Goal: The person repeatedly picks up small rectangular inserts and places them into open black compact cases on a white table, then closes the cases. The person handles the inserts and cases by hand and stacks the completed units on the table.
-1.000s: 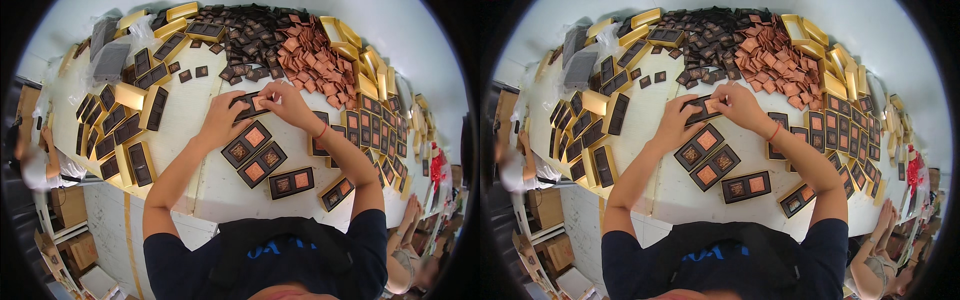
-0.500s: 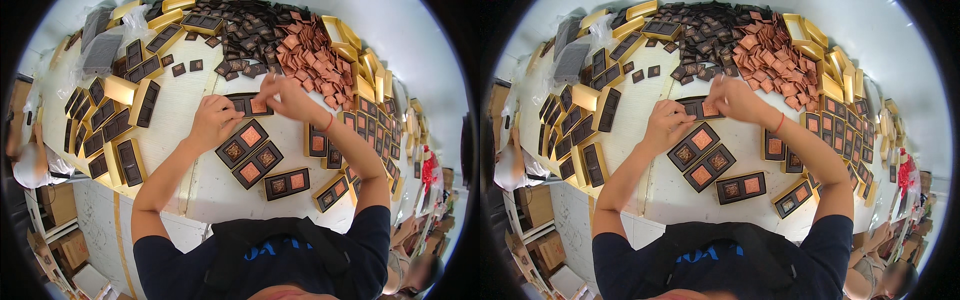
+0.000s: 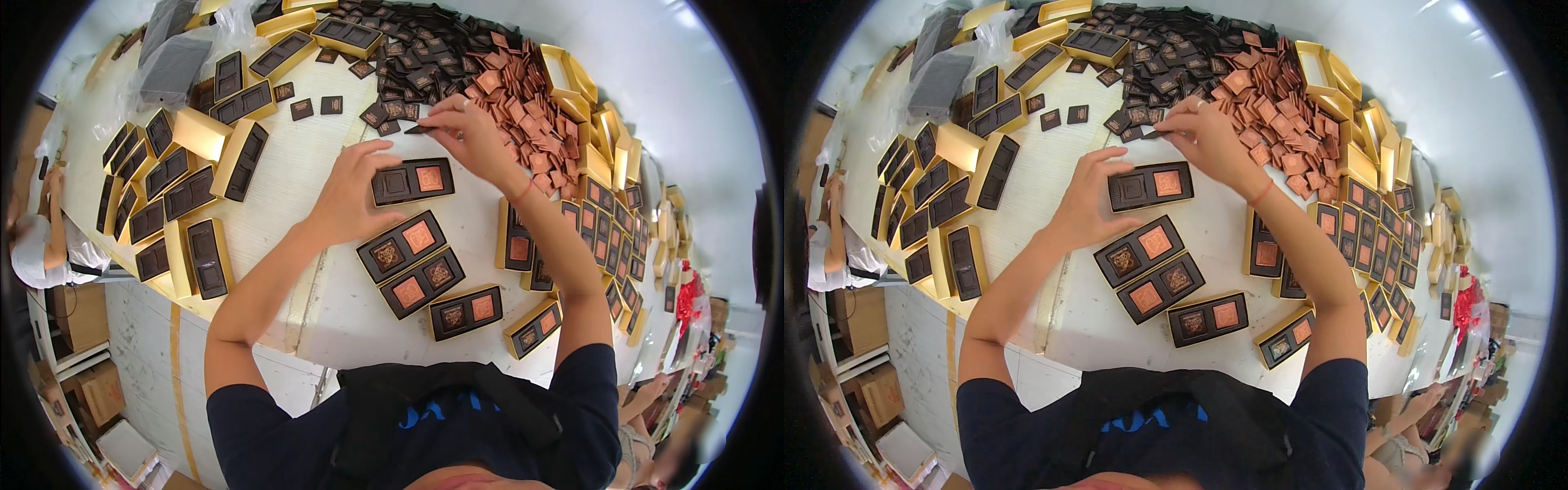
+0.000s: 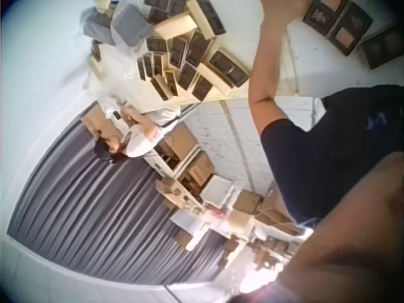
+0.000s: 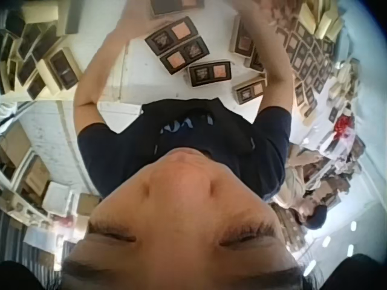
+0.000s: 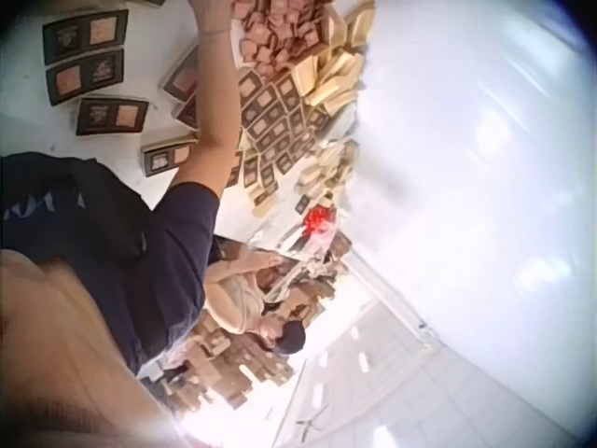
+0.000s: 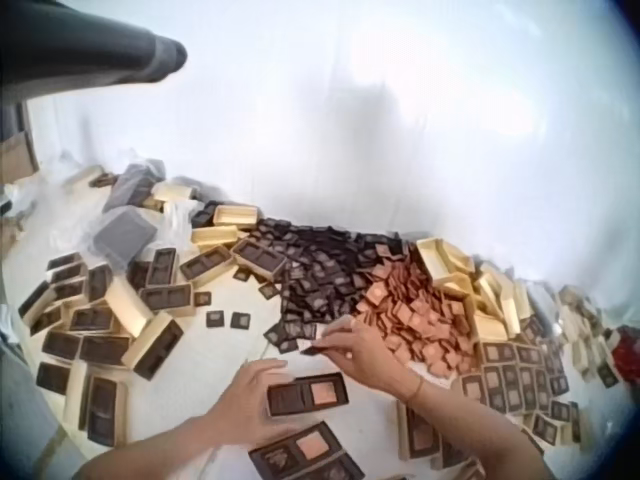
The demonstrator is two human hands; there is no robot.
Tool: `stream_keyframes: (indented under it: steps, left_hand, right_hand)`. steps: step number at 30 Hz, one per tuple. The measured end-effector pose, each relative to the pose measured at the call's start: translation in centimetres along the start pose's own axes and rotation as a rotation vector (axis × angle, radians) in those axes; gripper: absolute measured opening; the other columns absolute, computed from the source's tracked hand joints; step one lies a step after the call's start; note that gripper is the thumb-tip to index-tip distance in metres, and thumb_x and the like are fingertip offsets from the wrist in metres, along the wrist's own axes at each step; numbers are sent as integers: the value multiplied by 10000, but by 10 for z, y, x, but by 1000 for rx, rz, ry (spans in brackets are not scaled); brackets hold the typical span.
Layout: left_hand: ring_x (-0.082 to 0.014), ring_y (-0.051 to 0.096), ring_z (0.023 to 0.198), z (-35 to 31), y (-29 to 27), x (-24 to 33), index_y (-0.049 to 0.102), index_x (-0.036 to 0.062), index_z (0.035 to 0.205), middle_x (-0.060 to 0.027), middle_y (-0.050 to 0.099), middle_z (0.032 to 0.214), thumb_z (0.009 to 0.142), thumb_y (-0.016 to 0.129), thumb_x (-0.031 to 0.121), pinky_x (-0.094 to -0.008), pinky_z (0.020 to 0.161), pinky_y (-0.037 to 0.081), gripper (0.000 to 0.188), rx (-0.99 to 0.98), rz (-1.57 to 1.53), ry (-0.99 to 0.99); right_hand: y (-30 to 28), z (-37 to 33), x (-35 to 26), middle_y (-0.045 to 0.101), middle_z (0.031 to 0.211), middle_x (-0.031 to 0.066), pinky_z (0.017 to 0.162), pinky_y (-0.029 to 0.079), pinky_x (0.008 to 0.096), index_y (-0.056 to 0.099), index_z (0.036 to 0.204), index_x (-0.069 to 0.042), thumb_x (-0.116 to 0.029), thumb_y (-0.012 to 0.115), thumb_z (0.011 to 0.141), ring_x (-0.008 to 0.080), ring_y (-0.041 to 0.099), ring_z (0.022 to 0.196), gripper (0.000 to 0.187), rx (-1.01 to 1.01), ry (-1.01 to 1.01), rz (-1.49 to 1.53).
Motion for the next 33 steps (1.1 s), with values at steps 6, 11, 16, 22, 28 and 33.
stream_keyframes:
  steps: [6, 11, 16, 22, 28, 33]
  left_hand:
    - [-351, 494, 1256, -8, 10, -20, 402, 120, 1399, -154, 515, 1357, 682, 899, 199, -430, 1081, 407, 876, -133, -115, -277]
    - [-365, 514, 1204, -8, 13, -23, 431, 104, 1374, -133, 578, 1266, 701, 881, 203, -429, 1032, 427, 815, -103, -77, -280]
    - [-355, 508, 1227, -9, 13, -23, 414, 105, 1386, -142, 549, 1316, 709, 884, 187, -428, 1052, 432, 828, -134, -91, -301]
    - [-352, 515, 1223, -8, 13, -25, 417, 106, 1385, -122, 555, 1324, 704, 888, 206, -427, 1061, 423, 833, -105, -74, -268]
    - [-354, 527, 1203, -9, 12, -24, 447, 118, 1362, -100, 584, 1284, 702, 885, 215, -427, 1055, 416, 798, -63, -88, -259]
    - [-308, 529, 1235, -4, 11, -20, 550, 124, 1269, -82, 592, 1279, 690, 889, 150, -408, 1039, 441, 671, -141, -43, -222]
  right_hand:
    - [-3, -35, -58, 621, 859, 35, 625, 525, 321, 764, 1085, -124, 54, 710, 750, 213, 623, 773, 383, 27, -401, -252]
    - [14, -38, -48, 633, 881, 42, 647, 533, 327, 759, 1110, -118, 78, 695, 742, 229, 629, 778, 422, -75, -259, -78]
    - [28, -34, -51, 655, 1005, 77, 707, 565, 347, 753, 1123, -110, 126, 657, 751, 237, 637, 867, 451, -179, -290, -80]
    - [28, -21, -45, 671, 1099, 89, 758, 575, 340, 748, 1139, -114, 180, 593, 754, 261, 633, 970, 509, -198, -249, 2]
    - [20, -42, -55, 691, 1183, 98, 895, 565, 387, 732, 1139, -62, 148, 578, 771, 309, 634, 1035, 451, -246, -144, 3]
    - [28, -50, -56, 718, 1182, 108, 956, 550, 411, 731, 1075, -24, 117, 586, 770, 335, 637, 1154, 366, -298, -234, -15]
Point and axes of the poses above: each hand's wrist, its own z-axis towards the middle knuckle, its own y-axis out of the palm, x = y × z, the point moved 6 cm from there along z, towards the middle knuckle
